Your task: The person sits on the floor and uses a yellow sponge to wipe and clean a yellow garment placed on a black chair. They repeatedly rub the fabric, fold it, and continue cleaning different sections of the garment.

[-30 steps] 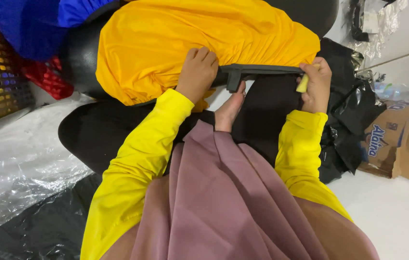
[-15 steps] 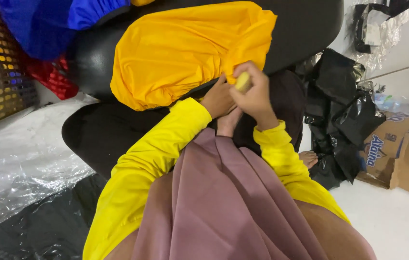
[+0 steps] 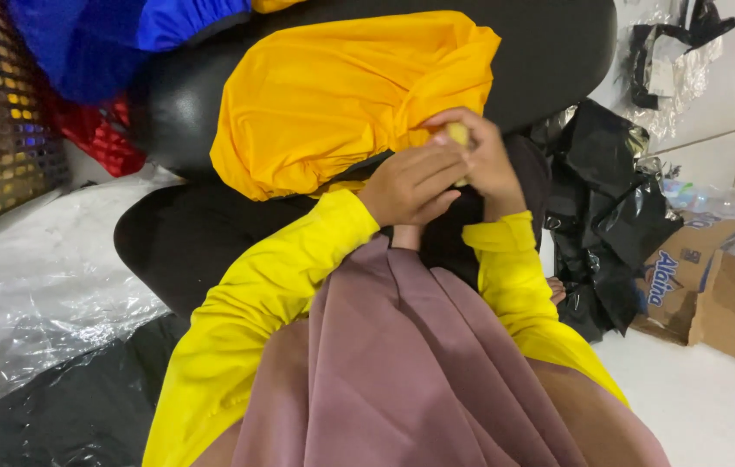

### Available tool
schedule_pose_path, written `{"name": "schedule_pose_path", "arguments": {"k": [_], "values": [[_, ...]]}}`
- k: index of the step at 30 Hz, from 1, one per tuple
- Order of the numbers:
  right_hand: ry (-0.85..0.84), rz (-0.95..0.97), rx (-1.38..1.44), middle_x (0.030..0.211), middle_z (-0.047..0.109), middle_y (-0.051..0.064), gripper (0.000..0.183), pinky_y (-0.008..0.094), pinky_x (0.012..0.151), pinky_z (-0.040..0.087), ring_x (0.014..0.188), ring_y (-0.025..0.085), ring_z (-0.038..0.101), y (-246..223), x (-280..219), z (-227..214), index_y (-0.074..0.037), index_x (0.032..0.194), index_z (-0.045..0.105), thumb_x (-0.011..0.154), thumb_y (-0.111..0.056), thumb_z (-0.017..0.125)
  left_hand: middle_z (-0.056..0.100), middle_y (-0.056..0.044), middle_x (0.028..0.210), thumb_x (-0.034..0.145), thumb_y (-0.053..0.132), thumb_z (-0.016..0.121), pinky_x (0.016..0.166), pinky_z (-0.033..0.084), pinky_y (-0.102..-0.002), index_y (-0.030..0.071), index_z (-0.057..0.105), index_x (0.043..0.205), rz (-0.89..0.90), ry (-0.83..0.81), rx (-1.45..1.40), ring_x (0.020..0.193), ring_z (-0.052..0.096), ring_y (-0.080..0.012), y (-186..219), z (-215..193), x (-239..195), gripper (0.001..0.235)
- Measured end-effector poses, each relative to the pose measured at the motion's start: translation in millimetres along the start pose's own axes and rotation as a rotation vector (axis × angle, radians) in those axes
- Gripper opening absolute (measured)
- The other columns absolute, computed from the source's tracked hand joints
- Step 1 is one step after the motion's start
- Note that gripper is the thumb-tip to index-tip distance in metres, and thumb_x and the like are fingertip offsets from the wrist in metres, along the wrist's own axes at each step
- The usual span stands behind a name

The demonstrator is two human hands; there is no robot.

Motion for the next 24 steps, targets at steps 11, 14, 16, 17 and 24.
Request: {"name": "schedule_pose_path", "arguments": {"k": [11, 14, 16, 17, 24], "values": [[0.16, -0.046, -0.493, 0.14, 0.055, 0.014, 0.047, 0.039, 0.103, 0.047, 0.127, 0.028, 0.056, 26, 57, -95, -0.013, 0.146, 0.05, 0.101, 0.001, 0.057, 0.053, -0.007, 0.146, 0.095, 0.041, 0.064, 0.097, 0.043, -0.045, 0.019, 0.048, 0.148, 0.002, -0.567, 0.691, 0.126, 0.054, -0.0264, -36, 44, -20, 0.059], [0.141, 0.083, -0.441, 0.122, 0.053, 0.006, 0.027, 0.034, 0.091, 0.046, 0.108, 0.021, 0.052, 29, 63, -87, -0.014, 0.121, 0.053, 0.096, -0.002, 0.055, 0.058, -0.008, 0.142, 0.102, 0.021, 0.058, 0.098, 0.046, -0.042, 0.016, 0.061, 0.138, 0.031, -0.364, 0.647, 0.125, 0.056, -0.0287, -27, 17, 0, 0.037], [0.153, 0.114, -0.418, 0.1, 0.056, -0.001, 0.01, 0.03, 0.076, 0.043, 0.089, 0.013, 0.051, 35, 59, -89, -0.014, 0.099, 0.056, 0.092, -0.007, 0.056, 0.053, -0.01, 0.151, 0.106, 0.017, 0.056, 0.11, 0.045, -0.047, 0.016, 0.061, 0.141, 0.004, -0.353, 0.623, 0.138, 0.052, -0.0332, -35, 13, 0, 0.036], [0.127, 0.08, -0.472, 0.103, 0.058, 0.003, 0.009, 0.032, 0.079, 0.045, 0.093, 0.017, 0.055, 35, 57, -88, -0.011, 0.101, 0.06, 0.093, -0.008, 0.057, 0.034, -0.013, 0.16, 0.111, 0.024, 0.057, 0.117, 0.039, -0.057, 0.023, 0.05, 0.15, -0.079, -0.399, 0.622, 0.146, 0.037, -0.0409, -49, 14, -4, 0.04], [-0.097, 0.076, -0.764, 0.088, 0.06, 0.006, 0.014, 0.04, 0.067, 0.039, 0.08, 0.023, 0.056, 44, 67, -112, -0.003, 0.088, 0.069, 0.083, -0.011, 0.058, 0.051, -0.016, 0.145, 0.101, 0.026, 0.066, 0.107, 0.044, -0.05, 0.014, 0.072, 0.114, -0.189, -0.536, 0.626, 0.12, 0.053, -0.0362, -83, 28, -18, 0.019]]}}
Point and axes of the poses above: each hand's wrist, its own x-axis towards the middle knuckle, its own z-axis out of the palm, y = z × x, the point moved 9 cm from there along x, towards the middle knuckle
